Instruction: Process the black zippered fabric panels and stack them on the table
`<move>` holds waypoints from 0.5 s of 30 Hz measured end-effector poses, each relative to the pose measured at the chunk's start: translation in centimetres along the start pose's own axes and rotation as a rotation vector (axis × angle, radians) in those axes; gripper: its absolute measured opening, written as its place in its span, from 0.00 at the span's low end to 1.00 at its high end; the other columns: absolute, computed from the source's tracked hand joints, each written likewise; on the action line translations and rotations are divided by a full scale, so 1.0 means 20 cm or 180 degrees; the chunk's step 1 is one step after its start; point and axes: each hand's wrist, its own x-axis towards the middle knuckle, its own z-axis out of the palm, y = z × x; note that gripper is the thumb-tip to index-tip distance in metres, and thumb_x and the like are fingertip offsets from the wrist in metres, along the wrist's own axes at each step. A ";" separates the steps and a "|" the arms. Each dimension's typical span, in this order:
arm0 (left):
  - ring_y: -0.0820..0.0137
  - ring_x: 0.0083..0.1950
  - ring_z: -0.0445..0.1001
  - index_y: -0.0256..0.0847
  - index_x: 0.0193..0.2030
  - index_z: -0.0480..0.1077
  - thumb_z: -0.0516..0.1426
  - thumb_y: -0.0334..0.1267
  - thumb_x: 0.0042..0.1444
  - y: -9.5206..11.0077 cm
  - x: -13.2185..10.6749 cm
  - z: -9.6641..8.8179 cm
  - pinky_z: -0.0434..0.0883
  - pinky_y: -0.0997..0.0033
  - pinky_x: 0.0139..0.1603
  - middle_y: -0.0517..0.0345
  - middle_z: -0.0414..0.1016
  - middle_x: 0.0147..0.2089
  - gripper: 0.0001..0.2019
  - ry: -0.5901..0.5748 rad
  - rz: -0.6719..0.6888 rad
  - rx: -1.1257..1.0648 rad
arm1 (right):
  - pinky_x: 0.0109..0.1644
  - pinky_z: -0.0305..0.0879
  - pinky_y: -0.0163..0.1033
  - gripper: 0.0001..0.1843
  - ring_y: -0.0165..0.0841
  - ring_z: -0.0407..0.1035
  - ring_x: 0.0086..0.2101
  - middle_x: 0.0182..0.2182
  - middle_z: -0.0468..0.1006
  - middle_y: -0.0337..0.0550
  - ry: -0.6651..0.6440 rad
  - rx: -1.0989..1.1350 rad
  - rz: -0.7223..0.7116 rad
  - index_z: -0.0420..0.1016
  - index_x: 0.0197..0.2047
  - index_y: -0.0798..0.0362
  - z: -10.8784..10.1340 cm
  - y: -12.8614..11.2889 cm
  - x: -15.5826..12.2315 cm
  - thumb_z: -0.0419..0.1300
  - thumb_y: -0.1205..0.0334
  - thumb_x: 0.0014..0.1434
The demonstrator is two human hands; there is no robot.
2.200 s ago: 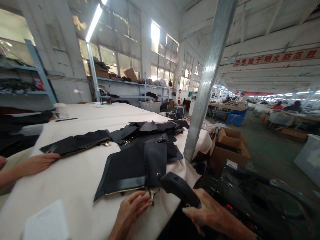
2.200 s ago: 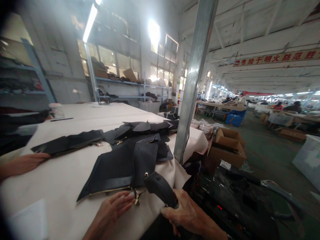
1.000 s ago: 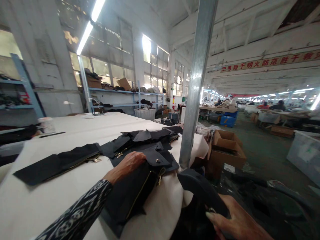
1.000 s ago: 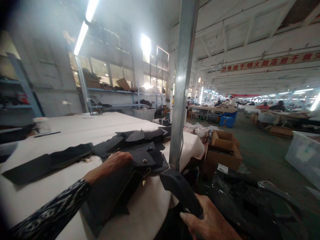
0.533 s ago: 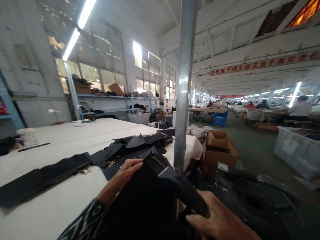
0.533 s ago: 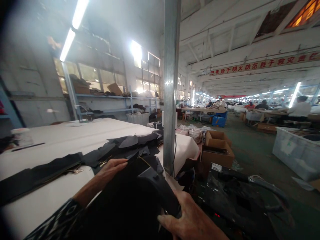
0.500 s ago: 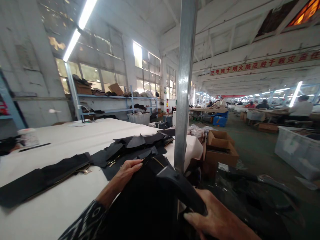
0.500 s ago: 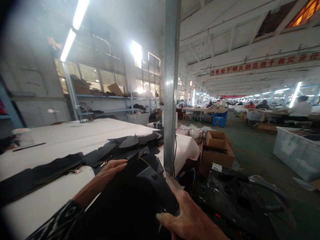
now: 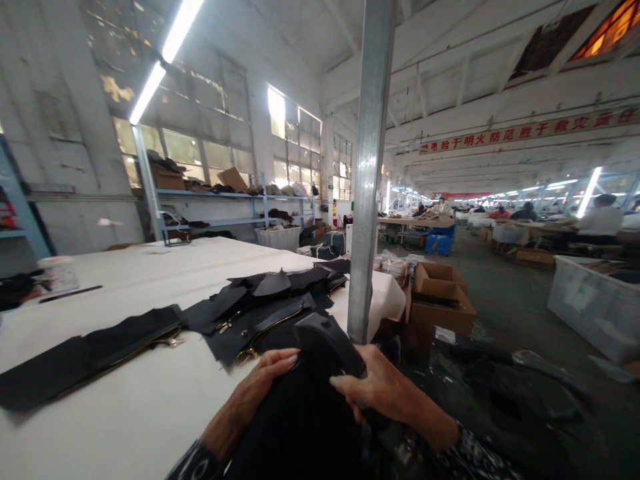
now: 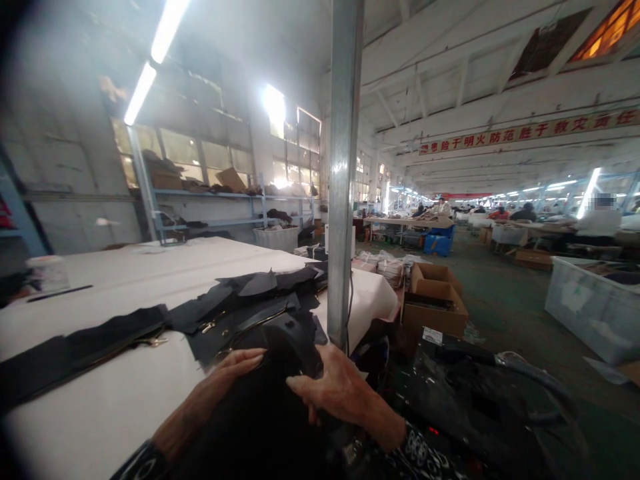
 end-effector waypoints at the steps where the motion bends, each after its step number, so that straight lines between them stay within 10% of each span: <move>1: 0.69 0.33 0.76 0.39 0.38 0.76 0.68 0.42 0.42 -0.01 0.00 0.00 0.71 0.73 0.36 0.57 0.80 0.32 0.16 0.0030 0.0018 -0.0052 | 0.19 0.63 0.29 0.14 0.25 0.65 0.17 0.20 0.69 0.34 0.0041 0.0083 0.0028 0.66 0.35 0.57 -0.01 0.00 0.01 0.59 0.53 0.55; 15: 0.70 0.33 0.76 0.39 0.37 0.75 0.69 0.39 0.40 -0.04 -0.02 0.01 0.72 0.73 0.37 0.57 0.81 0.33 0.16 0.0385 -0.0048 -0.0261 | 0.19 0.62 0.27 0.11 0.24 0.65 0.17 0.20 0.71 0.34 -0.0267 0.0154 0.0166 0.68 0.38 0.56 0.01 0.04 -0.09 0.60 0.58 0.54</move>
